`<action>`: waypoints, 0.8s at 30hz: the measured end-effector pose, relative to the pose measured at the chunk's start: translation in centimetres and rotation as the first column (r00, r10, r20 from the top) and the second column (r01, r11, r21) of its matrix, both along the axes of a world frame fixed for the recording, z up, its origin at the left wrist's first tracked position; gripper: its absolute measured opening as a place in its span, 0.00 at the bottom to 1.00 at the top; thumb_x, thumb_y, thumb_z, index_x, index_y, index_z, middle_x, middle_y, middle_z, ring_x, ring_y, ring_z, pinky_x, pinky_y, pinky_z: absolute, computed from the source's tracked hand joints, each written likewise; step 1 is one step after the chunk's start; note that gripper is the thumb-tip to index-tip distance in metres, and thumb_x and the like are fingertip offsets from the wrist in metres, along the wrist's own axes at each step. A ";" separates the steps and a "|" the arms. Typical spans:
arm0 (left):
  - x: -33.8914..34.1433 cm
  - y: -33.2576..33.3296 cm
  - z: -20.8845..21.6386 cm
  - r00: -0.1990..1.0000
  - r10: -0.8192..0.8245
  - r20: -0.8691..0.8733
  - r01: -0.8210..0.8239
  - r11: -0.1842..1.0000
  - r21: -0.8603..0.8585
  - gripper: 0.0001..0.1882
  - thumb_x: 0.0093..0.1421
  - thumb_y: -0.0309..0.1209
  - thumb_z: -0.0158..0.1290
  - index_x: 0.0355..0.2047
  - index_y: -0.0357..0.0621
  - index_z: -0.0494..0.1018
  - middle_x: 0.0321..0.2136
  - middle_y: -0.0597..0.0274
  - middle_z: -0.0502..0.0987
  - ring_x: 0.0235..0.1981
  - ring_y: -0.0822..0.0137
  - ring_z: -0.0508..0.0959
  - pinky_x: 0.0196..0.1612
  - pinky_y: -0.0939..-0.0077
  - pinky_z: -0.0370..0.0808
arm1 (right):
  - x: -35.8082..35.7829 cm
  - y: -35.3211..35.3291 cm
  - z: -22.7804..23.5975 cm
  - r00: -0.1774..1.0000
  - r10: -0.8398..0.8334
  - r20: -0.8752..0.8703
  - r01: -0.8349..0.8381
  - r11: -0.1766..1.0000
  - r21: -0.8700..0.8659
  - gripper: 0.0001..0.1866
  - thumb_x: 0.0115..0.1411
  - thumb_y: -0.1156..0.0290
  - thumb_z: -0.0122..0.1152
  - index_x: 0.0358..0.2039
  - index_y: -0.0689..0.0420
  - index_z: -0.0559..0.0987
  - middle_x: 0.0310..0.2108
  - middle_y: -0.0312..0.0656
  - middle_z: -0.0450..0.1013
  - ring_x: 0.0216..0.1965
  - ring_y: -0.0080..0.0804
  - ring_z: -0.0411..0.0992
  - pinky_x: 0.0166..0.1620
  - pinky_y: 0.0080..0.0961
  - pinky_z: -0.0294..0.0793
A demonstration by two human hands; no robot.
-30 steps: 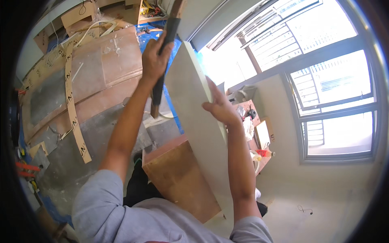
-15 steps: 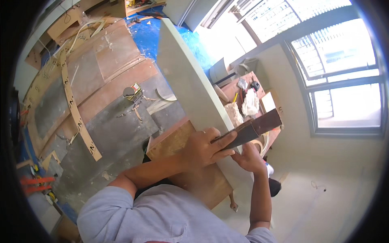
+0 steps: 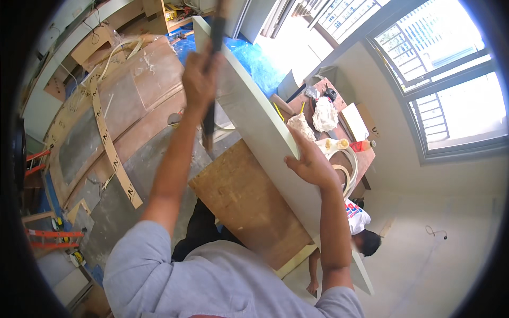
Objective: The person sands the edge of a white cabinet door using a sanding block, then wipes the edge with a cloth and continues sanding with a larger tool.
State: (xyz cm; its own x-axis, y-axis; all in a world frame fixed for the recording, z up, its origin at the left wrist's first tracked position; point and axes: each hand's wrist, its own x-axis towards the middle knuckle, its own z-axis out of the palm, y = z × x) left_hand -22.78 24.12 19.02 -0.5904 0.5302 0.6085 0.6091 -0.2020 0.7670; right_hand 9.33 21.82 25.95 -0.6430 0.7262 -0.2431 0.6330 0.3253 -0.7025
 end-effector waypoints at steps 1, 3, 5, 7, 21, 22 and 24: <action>4.3 -2.0 -1.5 0.996 -0.089 -0.018 0.090 0.995 0.032 0.25 0.67 0.48 0.59 0.60 0.52 0.78 0.29 0.52 0.75 0.31 0.53 0.78 0.34 0.58 0.75 | 0.2 -0.2 -0.1 1.000 0.010 -0.018 -0.010 1.000 0.021 0.45 0.56 0.74 0.67 0.73 0.60 0.59 0.58 0.55 0.74 0.49 0.41 0.76 0.50 0.34 0.75; 11.0 -5.1 -3.0 0.950 -0.191 -0.246 0.217 0.973 0.081 0.27 0.64 0.47 0.62 0.62 0.55 0.77 0.32 0.52 0.78 0.33 0.52 0.80 0.36 0.60 0.79 | -0.1 -0.4 1.1 0.991 -0.063 0.118 0.068 0.997 -0.037 0.45 0.57 0.73 0.66 0.73 0.60 0.59 0.60 0.54 0.73 0.52 0.39 0.75 0.52 0.34 0.74; 13.9 -6.9 -2.2 0.939 -0.253 -0.234 0.276 0.959 0.071 0.28 0.63 0.46 0.63 0.62 0.55 0.77 0.33 0.52 0.79 0.32 0.51 0.80 0.36 0.61 0.79 | -0.1 -0.5 1.3 0.984 -0.082 0.157 0.094 0.993 -0.069 0.45 0.57 0.72 0.68 0.74 0.61 0.59 0.62 0.53 0.71 0.58 0.39 0.71 0.57 0.32 0.70; 13.0 -5.3 -4.0 0.958 -0.215 -0.190 0.227 0.973 0.048 0.28 0.62 0.45 0.64 0.62 0.53 0.77 0.35 0.53 0.79 0.31 0.51 0.79 0.34 0.62 0.79 | 0.4 -0.4 0.9 0.993 -0.069 0.099 0.077 0.994 -0.074 0.47 0.56 0.71 0.70 0.74 0.62 0.59 0.66 0.54 0.67 0.68 0.39 0.64 0.67 0.30 0.62; 13.5 -7.2 -3.4 0.902 -0.251 -0.352 0.298 0.951 0.086 0.29 0.66 0.48 0.59 0.65 0.54 0.74 0.32 0.52 0.76 0.30 0.52 0.78 0.31 0.58 0.78 | 1.0 -0.6 0.0 0.975 -0.062 0.211 0.042 0.994 0.099 0.43 0.58 0.75 0.66 0.72 0.66 0.59 0.60 0.56 0.72 0.56 0.40 0.73 0.56 0.33 0.73; 13.4 -7.2 -3.1 0.889 -0.250 -0.384 0.292 0.955 0.055 0.29 0.66 0.48 0.59 0.65 0.55 0.73 0.33 0.52 0.76 0.31 0.51 0.79 0.33 0.58 0.78 | 1.0 -0.6 0.0 0.974 -0.065 0.218 0.043 0.994 0.102 0.43 0.58 0.75 0.66 0.72 0.67 0.59 0.59 0.56 0.73 0.56 0.40 0.73 0.56 0.33 0.73; 9.3 -3.5 -4.7 0.915 -0.147 -0.375 0.176 0.983 0.043 0.31 0.65 0.47 0.60 0.66 0.56 0.72 0.34 0.50 0.75 0.34 0.50 0.79 0.39 0.57 0.79 | 0.3 -0.8 0.4 0.985 -0.044 0.165 0.030 0.996 0.087 0.43 0.57 0.74 0.67 0.71 0.67 0.59 0.57 0.56 0.74 0.55 0.41 0.73 0.57 0.32 0.72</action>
